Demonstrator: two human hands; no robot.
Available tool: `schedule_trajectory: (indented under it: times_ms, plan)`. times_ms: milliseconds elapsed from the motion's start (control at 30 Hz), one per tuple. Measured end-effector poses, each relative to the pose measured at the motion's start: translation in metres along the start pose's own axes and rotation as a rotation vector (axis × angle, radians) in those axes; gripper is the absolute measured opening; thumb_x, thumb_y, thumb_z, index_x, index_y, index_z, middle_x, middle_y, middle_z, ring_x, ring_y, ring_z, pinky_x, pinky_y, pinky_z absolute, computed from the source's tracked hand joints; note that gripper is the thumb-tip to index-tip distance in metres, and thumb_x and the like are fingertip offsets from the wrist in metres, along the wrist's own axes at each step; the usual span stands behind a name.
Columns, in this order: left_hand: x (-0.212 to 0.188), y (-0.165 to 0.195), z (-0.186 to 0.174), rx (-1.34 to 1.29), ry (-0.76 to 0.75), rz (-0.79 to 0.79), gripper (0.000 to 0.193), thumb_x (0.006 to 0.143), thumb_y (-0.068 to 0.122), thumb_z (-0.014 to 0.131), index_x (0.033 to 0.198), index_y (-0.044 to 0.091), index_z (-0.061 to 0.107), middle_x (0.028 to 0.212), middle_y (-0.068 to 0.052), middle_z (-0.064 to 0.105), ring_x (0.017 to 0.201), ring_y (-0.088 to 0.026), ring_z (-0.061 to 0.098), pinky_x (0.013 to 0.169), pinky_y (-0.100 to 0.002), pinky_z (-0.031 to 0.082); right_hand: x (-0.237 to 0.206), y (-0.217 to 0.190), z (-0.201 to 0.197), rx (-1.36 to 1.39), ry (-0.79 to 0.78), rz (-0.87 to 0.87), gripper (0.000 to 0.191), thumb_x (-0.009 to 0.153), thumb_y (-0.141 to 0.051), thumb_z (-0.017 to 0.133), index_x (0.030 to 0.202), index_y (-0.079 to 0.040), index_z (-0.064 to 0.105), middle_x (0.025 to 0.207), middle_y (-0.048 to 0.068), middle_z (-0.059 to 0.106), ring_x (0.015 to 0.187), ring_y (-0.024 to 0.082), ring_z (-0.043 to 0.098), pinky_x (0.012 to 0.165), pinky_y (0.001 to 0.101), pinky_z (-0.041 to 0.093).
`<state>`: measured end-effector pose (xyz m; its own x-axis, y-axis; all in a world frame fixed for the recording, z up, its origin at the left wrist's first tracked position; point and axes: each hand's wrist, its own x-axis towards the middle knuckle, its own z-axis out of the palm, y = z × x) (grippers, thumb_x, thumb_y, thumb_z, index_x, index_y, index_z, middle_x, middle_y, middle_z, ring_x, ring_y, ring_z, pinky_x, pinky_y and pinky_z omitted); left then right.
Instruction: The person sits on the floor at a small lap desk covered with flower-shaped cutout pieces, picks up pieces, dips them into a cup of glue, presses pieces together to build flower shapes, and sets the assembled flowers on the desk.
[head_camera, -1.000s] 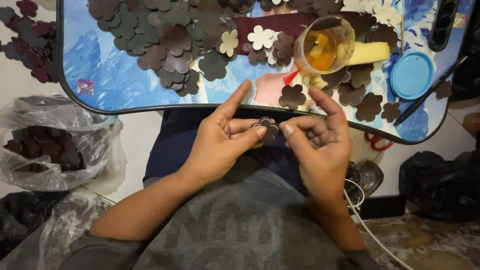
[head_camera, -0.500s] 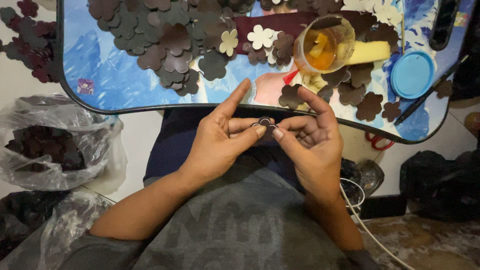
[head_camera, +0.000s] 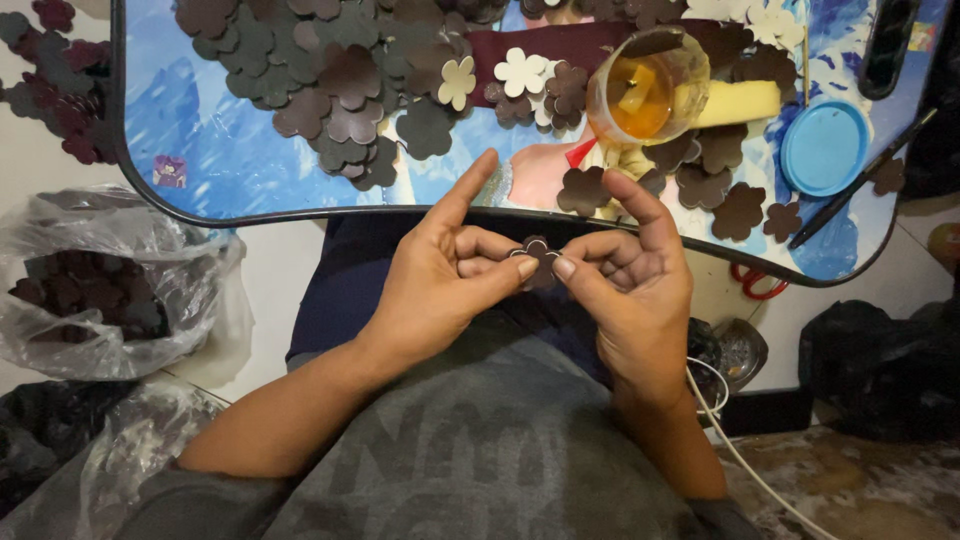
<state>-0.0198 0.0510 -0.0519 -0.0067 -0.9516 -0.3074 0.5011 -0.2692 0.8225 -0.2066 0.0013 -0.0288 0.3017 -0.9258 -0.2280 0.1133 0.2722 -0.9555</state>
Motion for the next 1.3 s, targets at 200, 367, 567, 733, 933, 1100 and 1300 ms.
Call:
schedule_trajectory:
  times_ms: [200, 367, 567, 733, 933, 1100, 1300]
  plan:
    - [-0.0005, 0.0024, 0.002, 0.04, 0.004, 0.03, 0.096, 0.09, -0.003, 0.072, 0.167, 0.008, 0.015, 0.097, -0.01, 0.075, 0.085, -0.009, 0.072, 0.075, -0.019, 0.056, -0.0001, -0.0001, -0.0019, -0.006, -0.012, -0.012, 0.075, 0.09, 0.011, 0.071, 0.157, 0.003, 0.037, 0.098, 0.009, 0.071, 0.089, 0.009, 0.067, 0.081, 0.0206, 0.053]
    - [-0.0006, 0.0044, 0.0023, 0.063, 0.0, 0.021, 0.095, 0.091, -0.003, 0.072, 0.167, 0.008, 0.017, 0.096, -0.009, 0.074, 0.085, -0.008, 0.071, 0.076, -0.019, 0.056, 0.0005, 0.0005, -0.002, 0.004, -0.016, -0.019, 0.075, 0.09, 0.011, 0.07, 0.157, 0.003, 0.037, 0.098, 0.009, 0.071, 0.09, 0.009, 0.068, 0.083, 0.0211, 0.054]
    - [0.0004, 0.0013, 0.0029, 0.058, 0.007, 0.018, 0.089, 0.092, -0.003, 0.072, 0.167, 0.007, 0.024, 0.096, -0.008, 0.073, 0.083, -0.005, 0.067, 0.073, -0.017, 0.052, -0.0003, -0.0016, -0.0006, 0.012, -0.01, -0.007, 0.08, 0.089, 0.01, 0.072, 0.16, 0.002, 0.036, 0.098, 0.008, 0.07, 0.089, 0.009, 0.066, 0.082, 0.021, 0.053]
    - [0.0023, -0.0018, 0.0015, 0.004, -0.011, 0.035, 0.086, 0.094, -0.003, 0.071, 0.166, 0.003, 0.025, 0.098, -0.009, 0.074, 0.084, -0.006, 0.066, 0.074, -0.018, 0.052, -0.0003, -0.002, 0.0026, -0.016, -0.053, 0.022, 0.08, 0.09, 0.01, 0.071, 0.161, 0.002, 0.034, 0.099, 0.009, 0.071, 0.092, 0.011, 0.068, 0.087, 0.0224, 0.054]
    - [0.005, -0.0002, -0.0021, 0.022, -0.021, 0.006, 0.085, 0.093, -0.002, 0.071, 0.165, 0.003, 0.025, 0.096, -0.01, 0.075, 0.086, -0.009, 0.071, 0.076, -0.019, 0.056, 0.0017, -0.0021, 0.0012, -0.005, -0.057, 0.024, 0.079, 0.09, 0.01, 0.07, 0.16, 0.002, 0.033, 0.096, 0.01, 0.072, 0.091, 0.014, 0.071, 0.085, 0.0254, 0.056]
    - [0.0049, 0.0016, -0.0027, 0.014, -0.025, -0.004, 0.09, 0.091, -0.003, 0.072, 0.165, 0.004, 0.023, 0.096, -0.011, 0.076, 0.086, -0.009, 0.072, 0.076, -0.019, 0.056, 0.0019, -0.0013, 0.0004, -0.004, -0.058, 0.025, 0.079, 0.091, 0.011, 0.069, 0.16, 0.002, 0.032, 0.095, 0.01, 0.072, 0.09, 0.015, 0.072, 0.085, 0.0261, 0.057]
    - [0.0038, 0.0044, -0.0045, 0.016, -0.033, -0.008, 0.09, 0.09, -0.004, 0.072, 0.165, 0.003, 0.022, 0.097, -0.011, 0.077, 0.086, -0.009, 0.073, 0.075, -0.019, 0.057, 0.0026, 0.0016, -0.0011, -0.007, -0.061, 0.014, 0.077, 0.091, 0.011, 0.069, 0.159, 0.004, 0.033, 0.095, 0.011, 0.073, 0.09, 0.015, 0.072, 0.083, 0.0261, 0.058]
